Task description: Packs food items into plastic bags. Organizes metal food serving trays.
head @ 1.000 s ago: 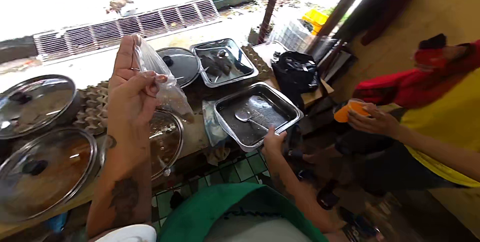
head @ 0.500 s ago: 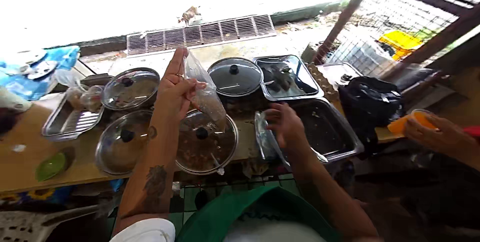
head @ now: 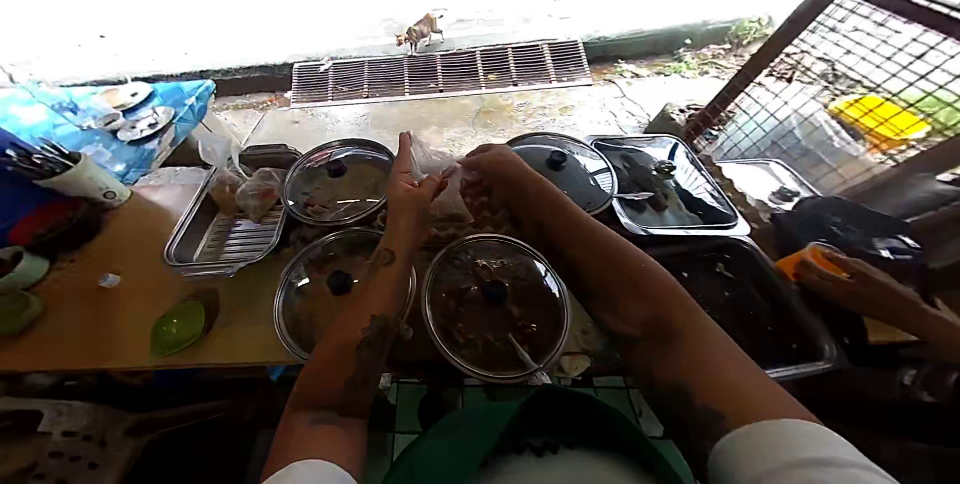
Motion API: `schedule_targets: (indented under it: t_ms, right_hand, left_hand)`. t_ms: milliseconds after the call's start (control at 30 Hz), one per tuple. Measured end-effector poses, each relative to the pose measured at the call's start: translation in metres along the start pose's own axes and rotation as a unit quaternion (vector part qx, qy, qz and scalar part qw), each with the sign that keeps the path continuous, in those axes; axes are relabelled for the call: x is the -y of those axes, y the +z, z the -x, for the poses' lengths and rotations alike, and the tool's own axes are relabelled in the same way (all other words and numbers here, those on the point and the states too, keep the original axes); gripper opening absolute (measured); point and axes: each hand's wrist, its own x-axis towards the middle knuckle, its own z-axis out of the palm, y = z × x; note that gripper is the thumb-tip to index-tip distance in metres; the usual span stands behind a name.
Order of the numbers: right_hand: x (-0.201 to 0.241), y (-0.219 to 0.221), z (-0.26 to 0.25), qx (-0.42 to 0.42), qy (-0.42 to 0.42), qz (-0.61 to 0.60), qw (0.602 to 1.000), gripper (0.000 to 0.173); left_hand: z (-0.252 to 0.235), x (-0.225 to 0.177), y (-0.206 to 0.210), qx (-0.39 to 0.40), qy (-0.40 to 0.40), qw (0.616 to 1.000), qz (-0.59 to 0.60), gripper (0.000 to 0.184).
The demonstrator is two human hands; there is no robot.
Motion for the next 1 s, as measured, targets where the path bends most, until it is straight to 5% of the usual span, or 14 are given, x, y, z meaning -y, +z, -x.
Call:
schedule_targets:
  t_ms: [233,333,433,500,600,833,900,1000]
  right_hand:
    - [-0.015,0.024,-0.056,-0.048,-0.031,-0.032,0.998,0.033]
    - [-0.016,0.027,-0.066,-0.035,-0.052,-0.055,0.997,0.033]
    - [-0.021,0.021,-0.077,0.019,-0.138,0.116,0.983,0.067]
    - [-0.03,0.016,-0.095,0.0,-0.216,0.322,0.922,0.084]
    - [-0.025,0.015,-0.091,-0.028,-0.228,0.445,0.866,0.036]
    - [0.03,-0.003,-0.007,0.037,-0.264,0.047,0.963,0.015]
    - [0.044,-0.005,0.018,0.097,-0.292,-0.02,0.951,0.026]
    - [0.059,0.002,0.045,0.186,-0.323,-0.029,0.928,0.069]
  left_hand:
    - [-0.006,0.037,-0.072,0.039,-0.093,0.989,-0.11,0.074]
    - [-0.017,0.031,-0.097,0.061,-0.088,0.948,-0.299,0.062]
    - [-0.034,0.026,-0.115,0.104,-0.034,0.881,-0.46,0.043]
    - [-0.045,0.027,-0.119,0.107,-0.004,0.865,-0.49,0.032]
    - [-0.06,0.021,-0.117,0.124,0.006,0.864,-0.488,0.034]
    - [-0.071,-0.067,-0.084,0.198,0.072,0.9,-0.381,0.019]
    - [-0.068,-0.095,-0.065,0.189,0.1,0.907,-0.364,0.016]
    - [-0.056,-0.124,-0.04,0.174,0.145,0.894,-0.386,0.016]
